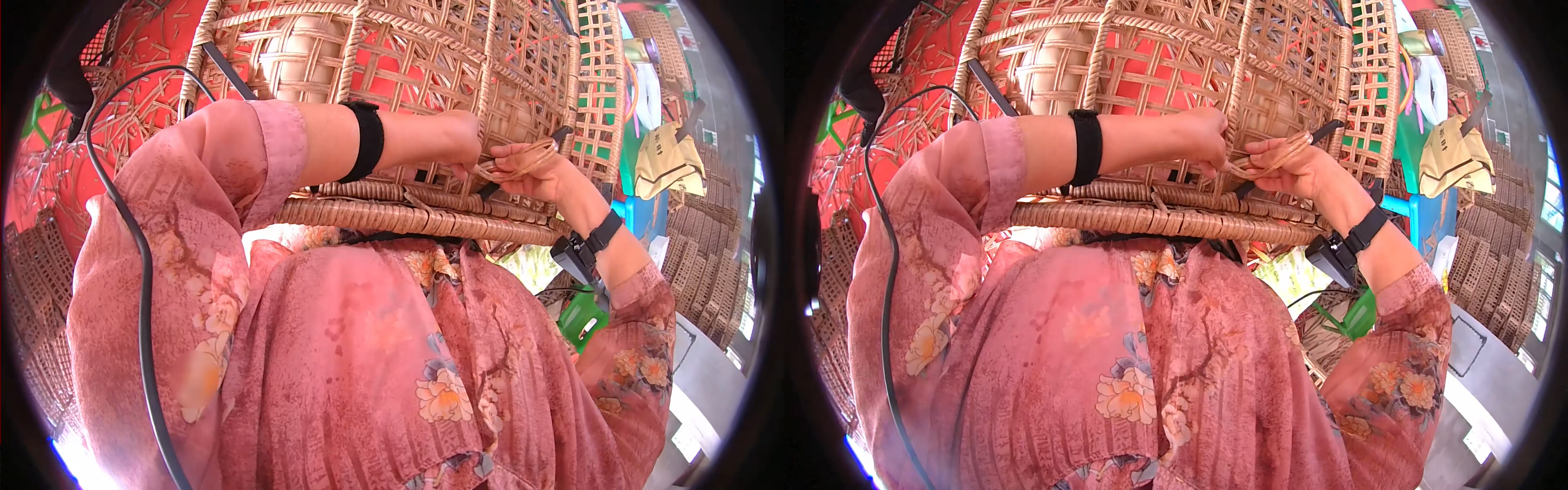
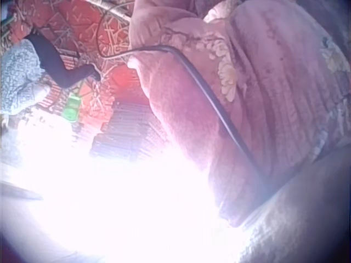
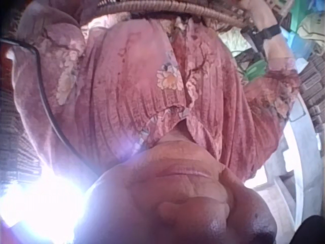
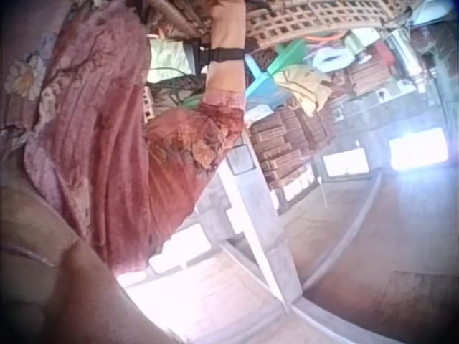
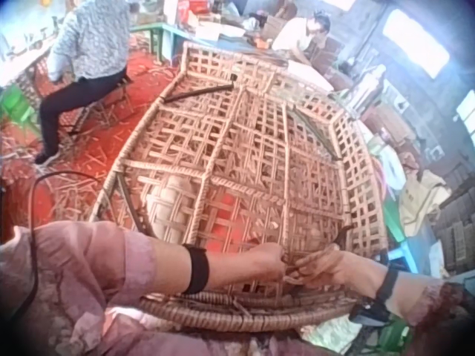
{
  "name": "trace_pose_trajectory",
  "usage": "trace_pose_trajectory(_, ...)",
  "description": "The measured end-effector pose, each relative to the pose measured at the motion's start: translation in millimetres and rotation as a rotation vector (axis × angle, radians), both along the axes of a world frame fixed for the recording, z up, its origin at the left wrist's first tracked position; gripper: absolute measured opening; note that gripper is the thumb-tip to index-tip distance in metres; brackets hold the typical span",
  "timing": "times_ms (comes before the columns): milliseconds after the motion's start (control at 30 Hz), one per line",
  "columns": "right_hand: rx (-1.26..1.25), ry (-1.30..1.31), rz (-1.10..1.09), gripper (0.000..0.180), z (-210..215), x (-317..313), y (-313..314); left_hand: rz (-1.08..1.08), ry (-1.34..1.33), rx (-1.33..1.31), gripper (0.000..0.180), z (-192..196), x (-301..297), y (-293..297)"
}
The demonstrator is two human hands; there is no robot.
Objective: The recorder is weaving and securing rattan strips onto a furniture frame using hands and a staple gun.
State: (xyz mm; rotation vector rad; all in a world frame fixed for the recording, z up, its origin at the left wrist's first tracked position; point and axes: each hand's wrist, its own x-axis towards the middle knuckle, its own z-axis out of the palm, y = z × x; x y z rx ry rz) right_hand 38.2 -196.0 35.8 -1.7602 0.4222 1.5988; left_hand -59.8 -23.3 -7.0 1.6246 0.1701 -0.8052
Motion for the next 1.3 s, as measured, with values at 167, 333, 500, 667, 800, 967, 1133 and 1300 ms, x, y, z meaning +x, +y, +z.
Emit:
trace_pose_trajectory(167, 0.099, 0.0, 0.0, 0.031, -8.5, -4.0, 1.5, -0.032, 0.031, -0.032, 0.027, 1.1, 1.9, 5.1)
trace_pose_trajectory(333, 0.015, -0.3, 0.421, 0.013, 25.6, -13.8, 7.4, -0.039, -0.003, -0.033, 0.025, -2.6, 3.6, 5.0)
trace_pose_trajectory(500, -0.221, -0.503, 1.328, 0.018, 94.0, -29.1, 8.8, -0.039, -0.015, -0.003, 0.022, 5.6, 0.6, 6.3)
trace_pose_trajectory(667, 0.111, -0.523, 1.345, 0.016, 128.5, -41.9, 35.6, 0.007, 0.003, -0.042, 0.02, -1.2, -0.1, 5.8)
trace_pose_trajectory(800, 0.5, -0.857, 1.198, 0.016, 102.3, -67.8, 52.1, 0.013, -0.022, -0.034, 0.02, -17.8, 4.5, 0.5)
trace_pose_trajectory(967, 0.449, -1.17, 1.568, 0.015, 67.3, -77.5, 59.9, 0.02, -0.046, -0.083, 0.018, -15.9, 8.5, -1.5)
trace_pose_trajectory(1133, 0.369, -1.14, 1.868, 0.014, 45.0, -73.8, 64.7, 0.06, 0.009, -0.106, 0.016, -9.1, 3.2, 4.3)
trace_pose_trajectory(1300, 0.377, -1.115, 1.828, 0.009, 50.1, -71.0, 59.7, 0.037, -0.021, -0.1, 0.017, 0.0, 1.6, 3.8)
